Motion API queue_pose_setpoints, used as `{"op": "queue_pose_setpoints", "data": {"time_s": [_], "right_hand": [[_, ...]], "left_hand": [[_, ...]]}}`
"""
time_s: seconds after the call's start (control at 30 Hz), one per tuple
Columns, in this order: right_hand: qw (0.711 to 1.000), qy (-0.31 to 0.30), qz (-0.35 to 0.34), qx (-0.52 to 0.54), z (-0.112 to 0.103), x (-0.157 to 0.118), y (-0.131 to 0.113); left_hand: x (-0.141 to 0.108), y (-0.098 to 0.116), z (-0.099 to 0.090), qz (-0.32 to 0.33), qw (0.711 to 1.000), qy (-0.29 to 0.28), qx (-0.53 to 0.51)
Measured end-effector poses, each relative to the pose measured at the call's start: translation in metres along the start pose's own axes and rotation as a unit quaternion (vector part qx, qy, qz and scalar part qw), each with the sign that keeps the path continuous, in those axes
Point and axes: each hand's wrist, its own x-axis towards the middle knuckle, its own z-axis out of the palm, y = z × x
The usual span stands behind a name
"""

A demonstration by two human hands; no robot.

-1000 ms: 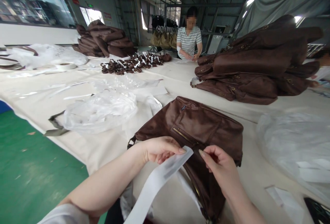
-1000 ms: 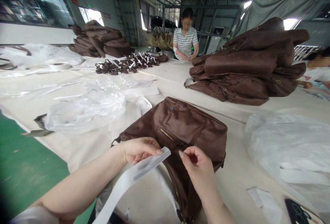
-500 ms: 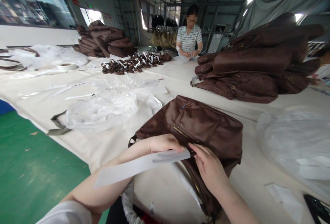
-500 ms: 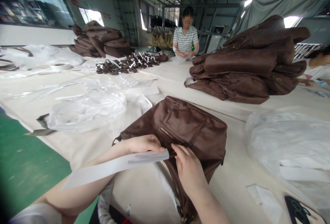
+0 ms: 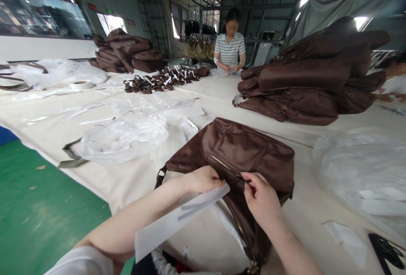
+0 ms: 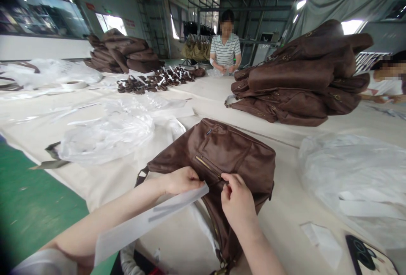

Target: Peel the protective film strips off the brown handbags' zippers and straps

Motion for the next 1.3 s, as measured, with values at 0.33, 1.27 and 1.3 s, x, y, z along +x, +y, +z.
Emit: {"op": "queue_pose_setpoints", "data": {"time_s": [0.33,1.27,1.3], "right_hand": [[0.999,-0.021,0.029,0.025,0.000,0.005,0.009],[0.889,-0.141,0.305,0.310,0.016,0.005,0.011],[0.883,-0.151,0.318,0.310,0.016,0.005,0.011]], "left_hand": [[0.013,-0.005,0.018,0.080,0.991,0.086,0.071],[0.048,0.001,0.040,0.016,0.977,0.170,0.125],[0.050,0.001,0.040,0.013,0.978,0.172,0.116]]}}
